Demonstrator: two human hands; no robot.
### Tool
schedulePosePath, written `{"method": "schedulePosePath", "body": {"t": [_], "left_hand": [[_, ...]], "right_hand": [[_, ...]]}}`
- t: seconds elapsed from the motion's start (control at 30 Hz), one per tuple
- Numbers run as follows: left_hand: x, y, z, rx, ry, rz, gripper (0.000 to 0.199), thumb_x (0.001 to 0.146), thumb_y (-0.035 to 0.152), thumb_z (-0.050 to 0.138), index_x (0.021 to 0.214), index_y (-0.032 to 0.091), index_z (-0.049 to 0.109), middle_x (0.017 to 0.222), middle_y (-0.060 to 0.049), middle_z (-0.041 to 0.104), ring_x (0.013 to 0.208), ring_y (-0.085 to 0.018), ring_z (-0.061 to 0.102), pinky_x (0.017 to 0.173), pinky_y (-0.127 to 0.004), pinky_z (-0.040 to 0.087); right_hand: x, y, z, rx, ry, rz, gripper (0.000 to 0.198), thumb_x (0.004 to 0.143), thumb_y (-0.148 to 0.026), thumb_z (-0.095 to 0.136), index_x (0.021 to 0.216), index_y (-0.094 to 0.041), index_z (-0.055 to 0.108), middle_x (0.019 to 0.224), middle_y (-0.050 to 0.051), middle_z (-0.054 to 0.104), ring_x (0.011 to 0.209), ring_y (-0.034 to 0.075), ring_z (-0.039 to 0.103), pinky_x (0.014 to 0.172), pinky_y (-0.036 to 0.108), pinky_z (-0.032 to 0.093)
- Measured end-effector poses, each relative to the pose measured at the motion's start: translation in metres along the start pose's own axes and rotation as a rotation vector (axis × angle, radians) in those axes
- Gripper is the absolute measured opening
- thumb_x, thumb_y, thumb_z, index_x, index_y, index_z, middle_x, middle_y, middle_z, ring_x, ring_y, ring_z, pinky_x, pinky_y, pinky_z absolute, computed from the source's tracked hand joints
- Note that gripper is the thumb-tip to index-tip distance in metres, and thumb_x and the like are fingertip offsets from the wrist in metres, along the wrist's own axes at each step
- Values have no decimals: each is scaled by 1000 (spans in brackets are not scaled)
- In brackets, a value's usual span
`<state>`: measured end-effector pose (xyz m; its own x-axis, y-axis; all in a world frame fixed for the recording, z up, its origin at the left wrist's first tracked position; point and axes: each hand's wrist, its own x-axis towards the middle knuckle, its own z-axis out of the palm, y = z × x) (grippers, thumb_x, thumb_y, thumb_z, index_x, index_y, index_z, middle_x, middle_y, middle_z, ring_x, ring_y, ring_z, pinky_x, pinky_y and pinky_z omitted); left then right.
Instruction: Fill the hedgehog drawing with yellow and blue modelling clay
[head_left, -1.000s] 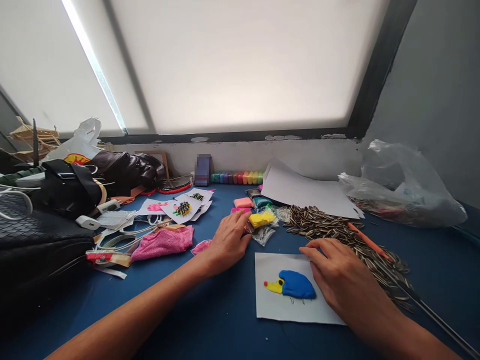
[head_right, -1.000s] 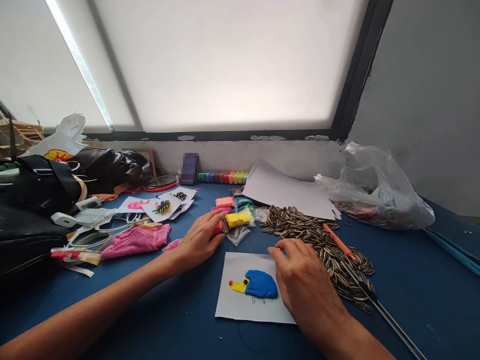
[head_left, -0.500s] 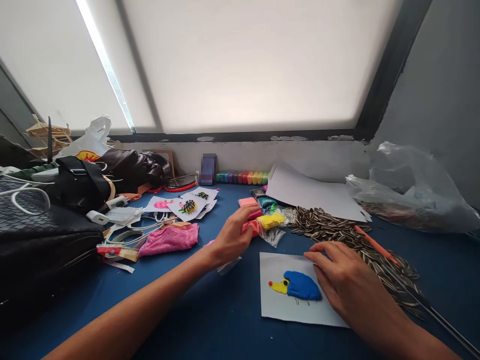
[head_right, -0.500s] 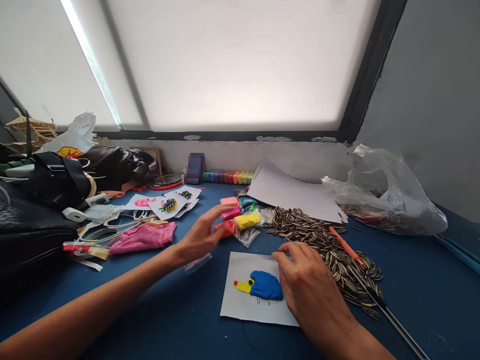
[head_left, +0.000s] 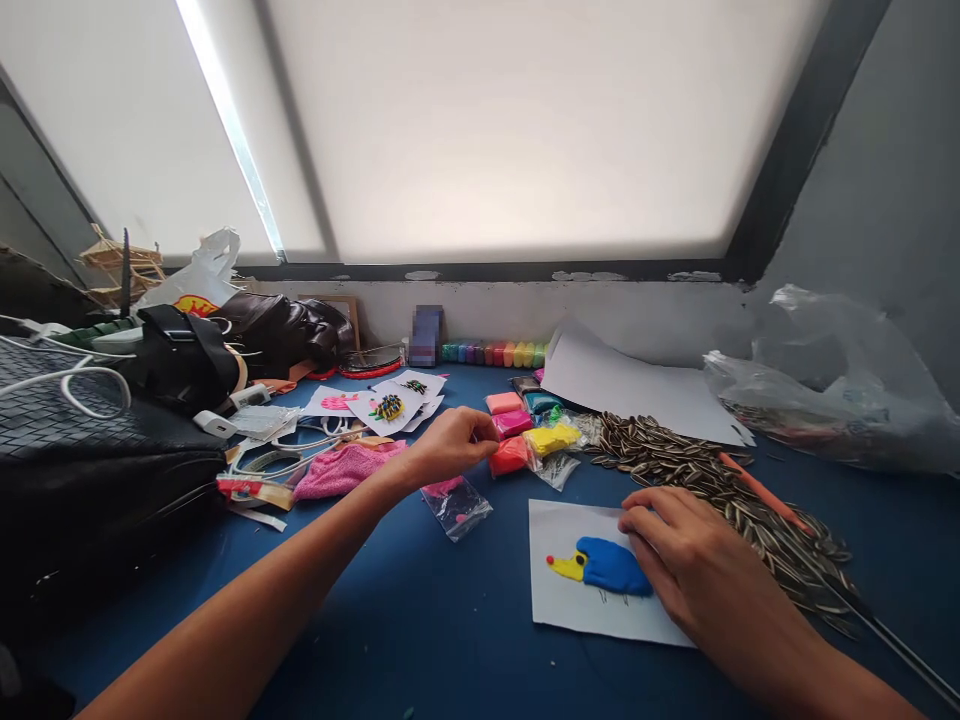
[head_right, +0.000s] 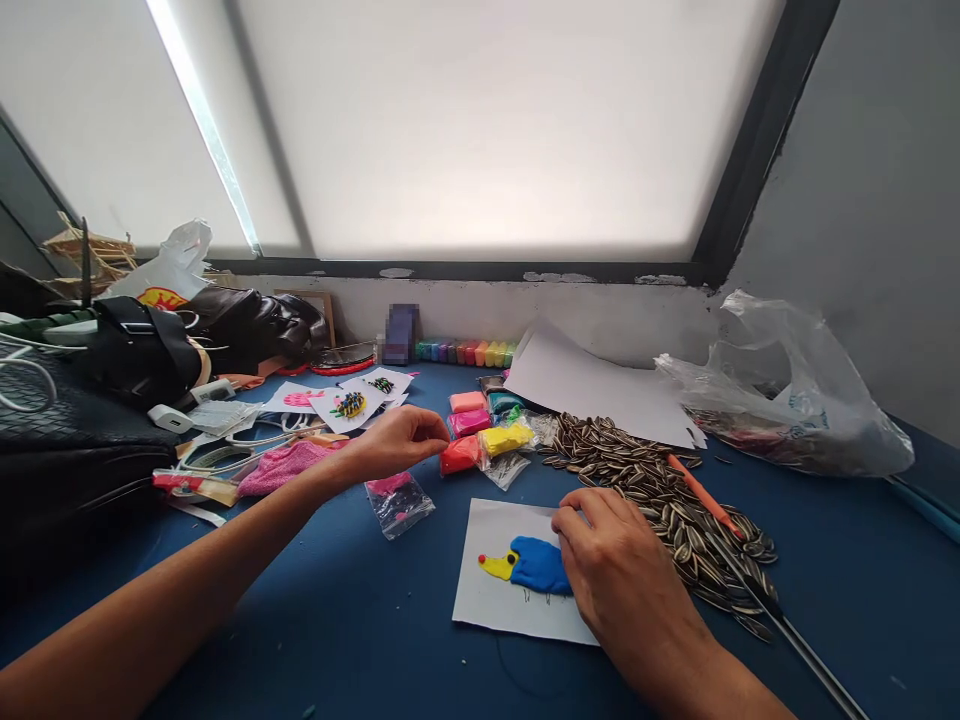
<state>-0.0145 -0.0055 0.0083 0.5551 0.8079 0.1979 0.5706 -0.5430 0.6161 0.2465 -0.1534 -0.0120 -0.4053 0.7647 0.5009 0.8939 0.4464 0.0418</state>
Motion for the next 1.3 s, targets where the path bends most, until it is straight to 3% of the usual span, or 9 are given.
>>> {"method": "schedulePosePath", "body": {"t": [0.2, 0.63, 0.83, 0.97, 1.07, 1.17, 1.3], "left_hand": [[-3, 1, 13, 86, 17, 80, 22, 76, 21, 69, 98, 17, 69, 101, -6, 66, 88, -20, 62, 74, -28, 50], [-3, -15, 35, 223, 155, 140, 14, 85, 25, 64, 97, 18, 64, 100, -3, 58, 78, -16, 60, 71, -28, 51], [-4, -2, 33, 259, 227, 242, 26, 87, 17, 59, 113, 15, 63, 114, -12, 60, 103, -26, 60, 88, -39, 51], [-8, 12, 39, 270, 162, 381, 18, 93, 14, 52, 101, 18, 68, 108, -8, 67, 102, -21, 62, 92, -34, 49], [-11, 12, 47, 306, 86, 448, 22, 93, 13, 52, 105, 20, 69, 113, -7, 68, 109, -22, 60, 100, -38, 45], [-11, 7, 50, 343, 60, 460, 27, 95, 13, 47, 112, 20, 66, 120, -9, 66, 114, -24, 58, 102, -41, 44], [-10, 5, 49, 381, 63, 445, 24, 94, 12, 45, 107, 19, 65, 116, -9, 67, 110, -23, 59, 98, -39, 44]], "right_hand": [[1, -4, -1, 18, -6, 5, 25, 92, -11, 45, 90, -17, 69, 92, 10, 67, 84, 23, 65, 72, 38, 57], [0, -5, 1, 49, -31, 30, 25, 91, -12, 45, 84, -20, 67, 91, 9, 67, 83, 21, 64, 74, 37, 56], [0, -7, 1, 41, -56, 44, 25, 92, -9, 44, 85, -19, 66, 91, 9, 66, 83, 22, 63, 73, 39, 55], [-1, -6, 0, 33, -71, 47, 24, 92, -10, 44, 86, -18, 67, 91, 9, 65, 84, 23, 63, 74, 39, 55], [-2, -5, 2, 36, -92, 55, 24, 93, -11, 45, 87, -19, 67, 92, 9, 66, 84, 22, 62, 75, 39, 55], [-3, -3, 3, 31, -113, 55, 25, 93, -11, 45, 85, -19, 67, 88, 8, 66, 79, 21, 62, 72, 37, 54], [-3, -1, 3, 8, -124, 49, 26, 93, -11, 45, 84, -19, 68, 84, 7, 67, 75, 21, 62, 69, 36, 54]]}}
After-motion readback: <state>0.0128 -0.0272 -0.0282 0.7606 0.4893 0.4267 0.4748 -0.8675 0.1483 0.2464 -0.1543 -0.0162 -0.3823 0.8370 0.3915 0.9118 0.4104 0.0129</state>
